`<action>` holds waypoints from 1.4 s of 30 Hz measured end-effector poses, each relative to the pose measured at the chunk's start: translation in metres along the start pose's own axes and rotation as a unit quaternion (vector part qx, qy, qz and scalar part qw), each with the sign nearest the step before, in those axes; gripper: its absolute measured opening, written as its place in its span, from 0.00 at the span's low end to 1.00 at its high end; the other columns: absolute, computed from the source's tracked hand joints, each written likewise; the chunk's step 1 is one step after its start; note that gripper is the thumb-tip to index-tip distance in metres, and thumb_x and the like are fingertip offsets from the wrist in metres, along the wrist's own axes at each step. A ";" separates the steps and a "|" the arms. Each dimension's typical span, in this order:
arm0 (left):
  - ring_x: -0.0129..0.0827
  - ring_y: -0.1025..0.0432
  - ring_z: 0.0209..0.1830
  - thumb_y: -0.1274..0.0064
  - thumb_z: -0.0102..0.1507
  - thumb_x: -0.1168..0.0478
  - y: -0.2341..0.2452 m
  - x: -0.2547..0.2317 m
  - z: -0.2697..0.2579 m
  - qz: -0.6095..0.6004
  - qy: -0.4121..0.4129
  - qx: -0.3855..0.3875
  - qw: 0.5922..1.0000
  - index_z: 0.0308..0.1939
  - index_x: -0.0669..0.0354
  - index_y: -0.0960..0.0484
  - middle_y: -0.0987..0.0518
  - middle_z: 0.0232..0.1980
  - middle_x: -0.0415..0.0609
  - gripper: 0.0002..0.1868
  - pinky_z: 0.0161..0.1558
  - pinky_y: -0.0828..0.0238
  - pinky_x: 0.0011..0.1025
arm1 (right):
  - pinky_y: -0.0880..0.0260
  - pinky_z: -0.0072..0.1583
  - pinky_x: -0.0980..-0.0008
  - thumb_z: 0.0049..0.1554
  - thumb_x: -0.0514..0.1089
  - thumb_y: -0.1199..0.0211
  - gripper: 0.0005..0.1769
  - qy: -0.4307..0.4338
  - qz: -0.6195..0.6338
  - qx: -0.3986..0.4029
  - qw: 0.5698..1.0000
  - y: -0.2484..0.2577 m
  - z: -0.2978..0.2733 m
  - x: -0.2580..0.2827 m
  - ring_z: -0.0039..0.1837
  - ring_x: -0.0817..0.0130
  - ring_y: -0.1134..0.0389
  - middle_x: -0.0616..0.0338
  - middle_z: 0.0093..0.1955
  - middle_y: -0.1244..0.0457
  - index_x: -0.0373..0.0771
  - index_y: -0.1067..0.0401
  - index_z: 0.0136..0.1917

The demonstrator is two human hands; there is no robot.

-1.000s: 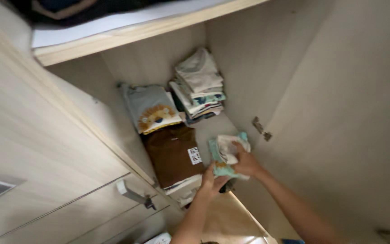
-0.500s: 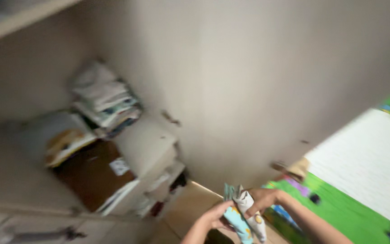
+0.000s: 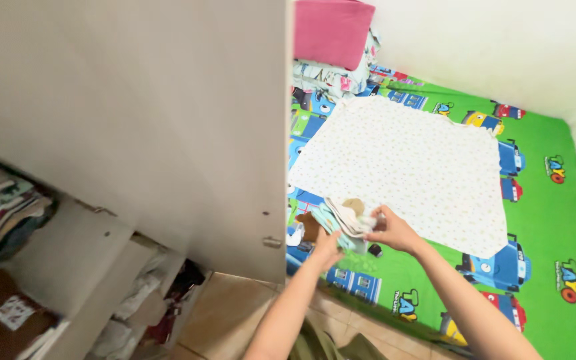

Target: The person removes folded baby clothes from a wardrobe shelf and places them onto a nearby bed. The person repeatedly reaches into the wardrobe, takes stacks of clothing, and drops them onto the bed.

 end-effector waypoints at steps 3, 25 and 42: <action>0.56 0.46 0.77 0.48 0.67 0.50 0.021 -0.015 0.013 0.072 0.029 -0.064 0.995 0.81 0.39 0.76 0.56 0.84 0.51 0.54 0.70 0.42 0.64 | 0.30 0.64 0.56 0.46 0.52 0.22 0.51 -0.005 -0.044 -0.033 0.998 0.005 0.020 -0.008 0.67 0.52 0.35 0.40 0.70 0.42 0.49 0.47 0.75; 0.44 0.29 0.55 0.58 0.74 0.47 0.343 -0.040 -0.240 -0.231 -0.141 -0.219 0.937 0.65 0.46 0.26 0.26 0.58 0.49 0.19 0.57 0.28 0.50 | 0.27 0.61 0.60 0.58 0.51 0.35 0.17 0.324 -0.196 0.417 0.826 -0.403 -0.002 0.131 0.58 0.59 0.26 0.52 0.60 0.29 0.42 0.22 0.56; 0.43 0.30 0.52 0.61 0.69 0.59 0.617 -0.143 -0.471 -0.466 -0.417 -0.370 0.687 0.49 0.59 0.25 0.24 0.50 0.52 0.11 0.57 0.31 0.48 | 0.51 0.71 0.36 0.47 0.49 0.26 0.54 0.551 -0.443 0.253 0.660 -0.752 -0.087 0.519 0.80 0.33 0.61 0.43 0.85 0.64 0.52 0.50 0.80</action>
Point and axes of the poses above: each hand's wrist, its own z-axis towards the middle knuckle, its own y-axis out of the back of the hand, x = y × z, the point moved 9 cm from there along z, towards the middle knuckle
